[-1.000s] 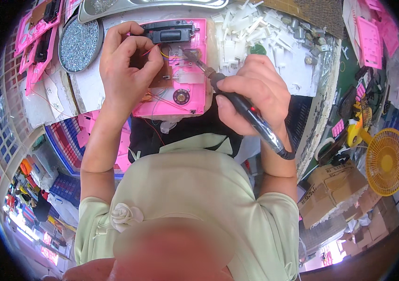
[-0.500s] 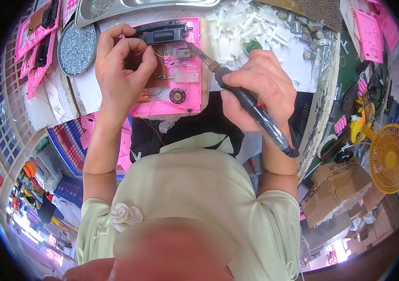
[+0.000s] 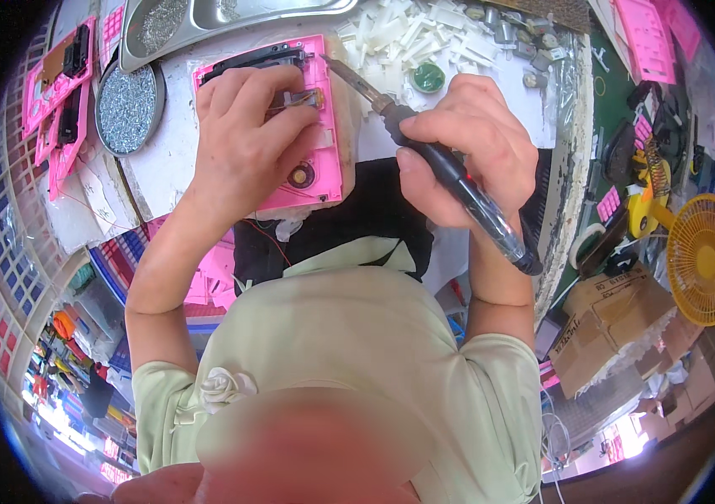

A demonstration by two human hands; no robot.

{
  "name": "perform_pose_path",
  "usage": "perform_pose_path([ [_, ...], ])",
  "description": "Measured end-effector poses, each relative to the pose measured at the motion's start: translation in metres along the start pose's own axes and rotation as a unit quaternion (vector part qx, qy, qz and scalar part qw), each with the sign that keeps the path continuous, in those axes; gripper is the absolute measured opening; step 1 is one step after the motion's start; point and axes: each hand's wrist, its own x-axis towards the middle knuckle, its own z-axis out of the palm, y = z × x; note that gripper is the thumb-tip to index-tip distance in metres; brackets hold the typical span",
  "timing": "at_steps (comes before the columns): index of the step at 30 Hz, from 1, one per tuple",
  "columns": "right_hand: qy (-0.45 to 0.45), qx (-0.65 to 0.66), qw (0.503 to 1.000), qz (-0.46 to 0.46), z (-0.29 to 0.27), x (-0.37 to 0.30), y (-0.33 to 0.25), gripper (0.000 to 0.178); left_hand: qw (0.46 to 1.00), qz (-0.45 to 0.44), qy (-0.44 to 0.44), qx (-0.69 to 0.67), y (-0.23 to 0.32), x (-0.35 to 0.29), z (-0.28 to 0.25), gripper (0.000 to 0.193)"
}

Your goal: Assemble and solder components into a pink plastic toy housing at a factory workbench.

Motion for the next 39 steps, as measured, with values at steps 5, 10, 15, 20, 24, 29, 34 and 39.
perform_pose_path([
  [5,0.007,-0.028,0.998,0.053,0.001,-0.008,-0.004,0.041,0.998,-0.018,-0.009,-0.059,-0.001,-0.007,-0.012,0.025],
  [10,-0.086,-0.046,0.987,0.124,0.042,-0.003,-0.012,0.047,0.985,-0.065,-0.004,-0.163,-0.006,-0.023,-0.004,0.021],
  [15,-0.024,-0.004,0.989,0.146,0.077,-0.001,-0.011,0.059,0.939,-0.204,-0.051,-0.273,-0.002,-0.021,-0.011,0.015],
  [20,-0.013,-0.016,0.992,0.126,0.082,-0.002,-0.004,0.058,0.913,-0.246,-0.056,-0.320,0.000,-0.020,-0.013,0.012],
  [24,0.000,-0.059,0.992,0.112,0.066,0.003,-0.011,0.050,0.934,-0.189,-0.043,-0.301,-0.007,-0.020,-0.010,0.010],
  [29,0.059,0.092,0.973,0.204,0.015,-0.012,-0.023,0.036,0.947,-0.134,-0.110,-0.271,-0.010,-0.020,-0.021,0.012],
  [34,-0.004,0.160,0.951,0.266,-0.002,-0.025,-0.035,0.027,0.961,-0.075,-0.129,-0.232,-0.011,-0.017,-0.022,0.012],
  [39,-0.091,0.123,0.963,0.222,0.005,-0.025,-0.029,0.026,0.954,-0.080,-0.153,-0.244,-0.012,-0.015,-0.023,0.012],
])
